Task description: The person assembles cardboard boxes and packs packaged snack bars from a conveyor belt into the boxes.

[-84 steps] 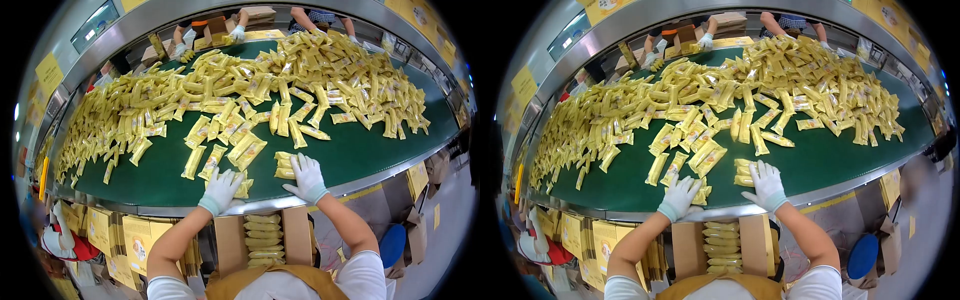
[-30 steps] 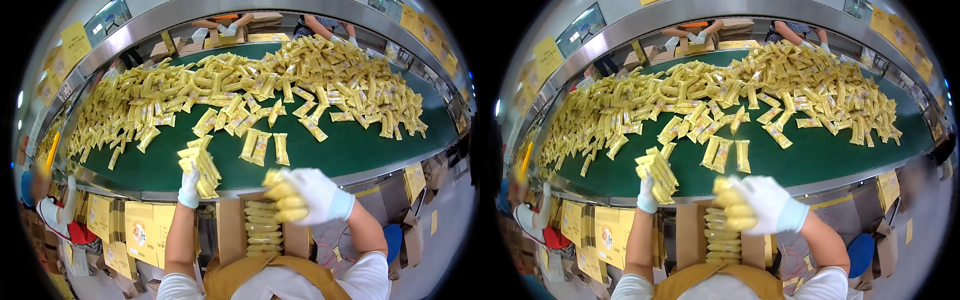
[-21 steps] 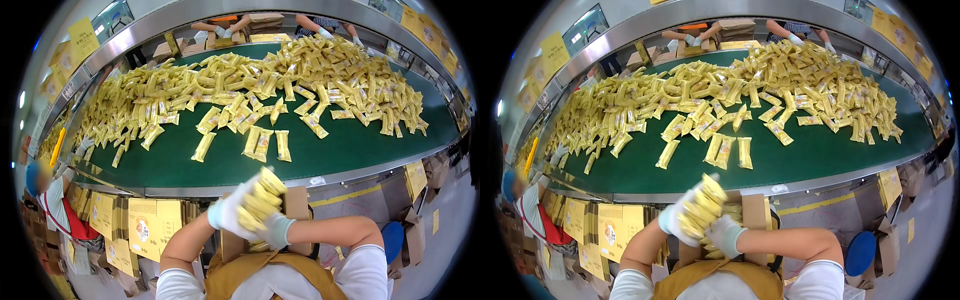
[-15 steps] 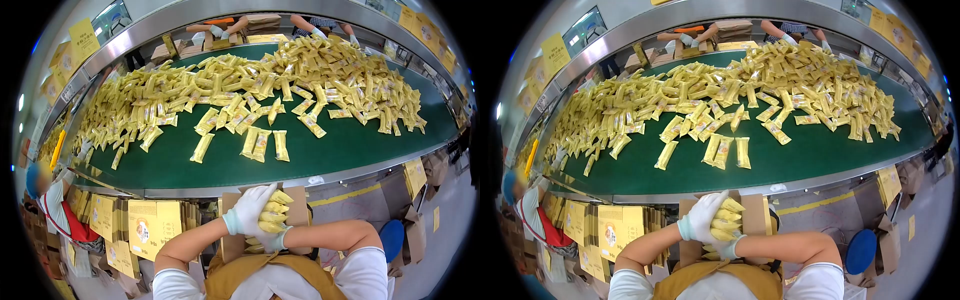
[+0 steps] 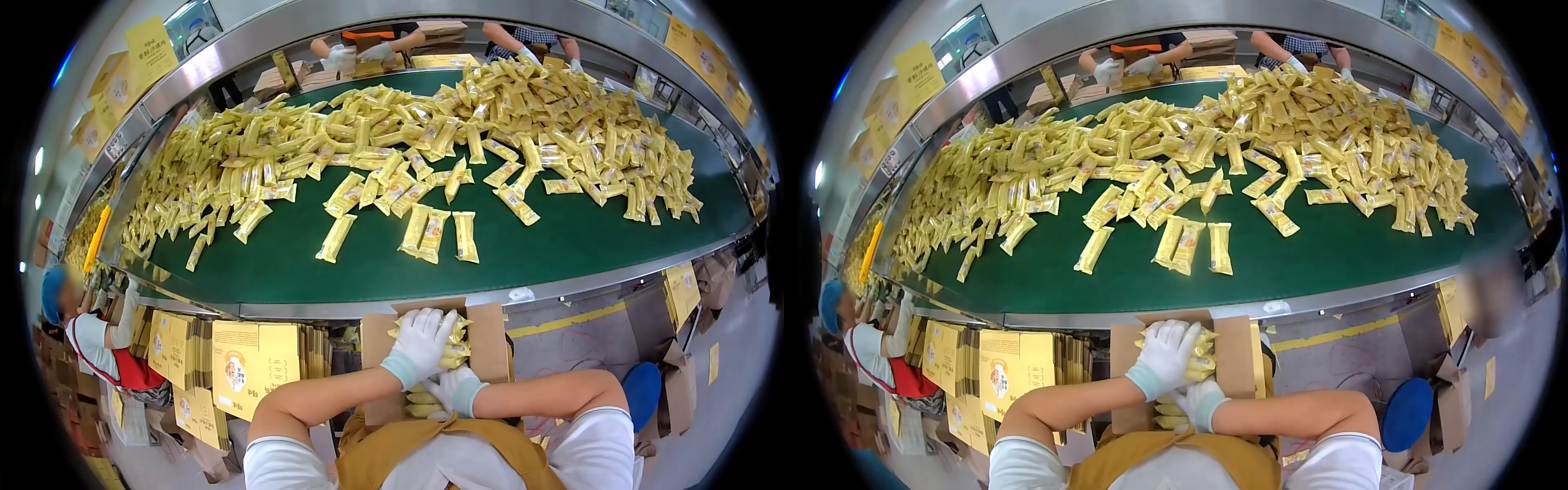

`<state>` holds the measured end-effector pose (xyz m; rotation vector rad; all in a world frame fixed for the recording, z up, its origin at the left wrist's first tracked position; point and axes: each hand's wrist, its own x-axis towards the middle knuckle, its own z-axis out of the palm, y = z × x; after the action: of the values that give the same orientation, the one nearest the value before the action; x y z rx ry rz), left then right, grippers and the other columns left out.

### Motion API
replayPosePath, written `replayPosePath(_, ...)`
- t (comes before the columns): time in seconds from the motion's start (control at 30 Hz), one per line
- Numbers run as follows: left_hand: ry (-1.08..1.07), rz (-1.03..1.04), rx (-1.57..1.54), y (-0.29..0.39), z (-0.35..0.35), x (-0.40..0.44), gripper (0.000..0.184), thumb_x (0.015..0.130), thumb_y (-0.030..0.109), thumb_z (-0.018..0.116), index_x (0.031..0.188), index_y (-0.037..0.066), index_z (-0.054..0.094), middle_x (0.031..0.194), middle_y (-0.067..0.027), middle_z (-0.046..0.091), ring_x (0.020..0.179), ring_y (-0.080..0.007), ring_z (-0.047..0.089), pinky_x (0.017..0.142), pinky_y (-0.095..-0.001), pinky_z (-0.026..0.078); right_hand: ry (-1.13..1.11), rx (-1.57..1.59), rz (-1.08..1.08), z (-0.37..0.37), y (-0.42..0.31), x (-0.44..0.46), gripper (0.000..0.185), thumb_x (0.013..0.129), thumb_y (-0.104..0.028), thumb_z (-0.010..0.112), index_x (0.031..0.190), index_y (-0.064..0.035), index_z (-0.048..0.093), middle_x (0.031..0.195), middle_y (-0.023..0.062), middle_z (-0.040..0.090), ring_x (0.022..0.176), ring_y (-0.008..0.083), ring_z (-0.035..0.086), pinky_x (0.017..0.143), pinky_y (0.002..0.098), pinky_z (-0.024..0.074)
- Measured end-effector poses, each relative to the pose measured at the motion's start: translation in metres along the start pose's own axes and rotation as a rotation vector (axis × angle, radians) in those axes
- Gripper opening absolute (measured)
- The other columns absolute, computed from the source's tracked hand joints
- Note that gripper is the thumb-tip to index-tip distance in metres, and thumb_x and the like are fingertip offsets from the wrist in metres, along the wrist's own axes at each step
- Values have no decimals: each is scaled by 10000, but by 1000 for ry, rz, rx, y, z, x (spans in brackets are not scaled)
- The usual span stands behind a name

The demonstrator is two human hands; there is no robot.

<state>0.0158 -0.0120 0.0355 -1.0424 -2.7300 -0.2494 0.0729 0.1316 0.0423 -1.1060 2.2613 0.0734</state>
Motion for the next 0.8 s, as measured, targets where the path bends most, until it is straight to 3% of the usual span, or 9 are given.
replayPosePath(0.27, -702, 31, -222, -12, 1, 27, 962, 769, 386, 731, 1486, -88, 298, 1444, -292, 388, 1361, -439, 388, 1179, -495, 245, -136, -61, -31, -28, 5, 11, 714, 884, -599, 614, 1445, -173, 501, 1031, 110, 715, 918, 293, 714, 785, 461, 530)
replayPosePath(0.37, -807, 190, -214, -38, -20, 27, 902, 803, 432, 732, 1463, -62, 366, 1497, -294, 374, 1372, -441, 410, 1160, -498, 314, -201, 147, -240, -80, 48, -12, 611, 903, -586, 601, 1326, -146, 630, 1056, 135, 719, 962, 312, 698, 832, 442, 536)
replayPosePath(0.43, -964, 155, -547, -68, -90, 53, 729, 913, 446, 647, 1438, -21, 457, 1515, -243, 424, 1370, -369, 457, 1143, -426, 363, 38, 795, -352, -96, 100, -27, 464, 957, -472, 581, 1212, -104, 701, 1153, 139, 711, 1049, 316, 656, 940, 388, 512)
replayPosePath(0.5, -787, 98, -1080, -125, -100, 54, 437, 993, 322, 576, 1277, -5, 635, 1246, -187, 675, 1172, -282, 635, 1028, -355, 476, 220, 1207, -70, -117, 155, -44, 294, 950, -255, 622, 1107, -32, 731, 1083, 111, 708, 971, 169, 653, 889, 302, 511)
replayPosePath(0.53, -730, 69, -1117, -151, -106, 61, 378, 997, 287, 572, 1223, 2, 673, 1207, -156, 701, 1097, -249, 669, 984, -347, 504, 557, 1001, -99, -109, 191, -39, 263, 952, -216, 590, 999, -3, 736, 1053, 91, 705, 937, 124, 639, 864, 283, 512)
replayPosePath(0.57, -570, -125, -1061, -171, -101, 61, 363, 979, 285, 592, 1190, 5, 687, 1177, -147, 711, 1063, -244, 677, 972, -350, 512, 747, 1192, 77, -101, 222, -30, 304, 939, -288, 656, 1096, -32, 703, 1042, 108, 701, 905, 205, 679, 825, 307, 540)
replayPosePath(0.63, -127, -470, -694, -205, -59, 66, 403, 935, 352, 636, 1173, 32, 696, 1178, -161, 692, 1119, -310, 640, 1015, -359, 480, 1132, 779, 413, -72, 284, 1, 411, 921, -332, 679, 1238, -72, 657, 1168, 145, 673, 1083, 282, 649, 954, 371, 502)
replayPosePath(0.67, -39, -630, -370, -232, -21, 65, 610, 877, 513, 670, 1306, 81, 625, 1288, -161, 627, 1224, -332, 570, 1049, -431, 442, 1007, 491, 650, -76, 302, 4, 571, 916, -433, 667, 1368, -98, 568, 1380, 152, 573, 1258, 308, 557, 1052, 388, 436)
replayPosePath(0.8, -163, -1022, -142, -226, 13, 99, 915, 711, 777, 664, 1463, 295, 469, 1459, -205, 438, 1345, -388, 443, 1050, -567, 382, 849, 553, 917, -63, 348, 65, 792, 842, -752, 537, 1464, -263, 491, 1523, 158, 412, 1400, 452, 353, 1123, 585, 307)
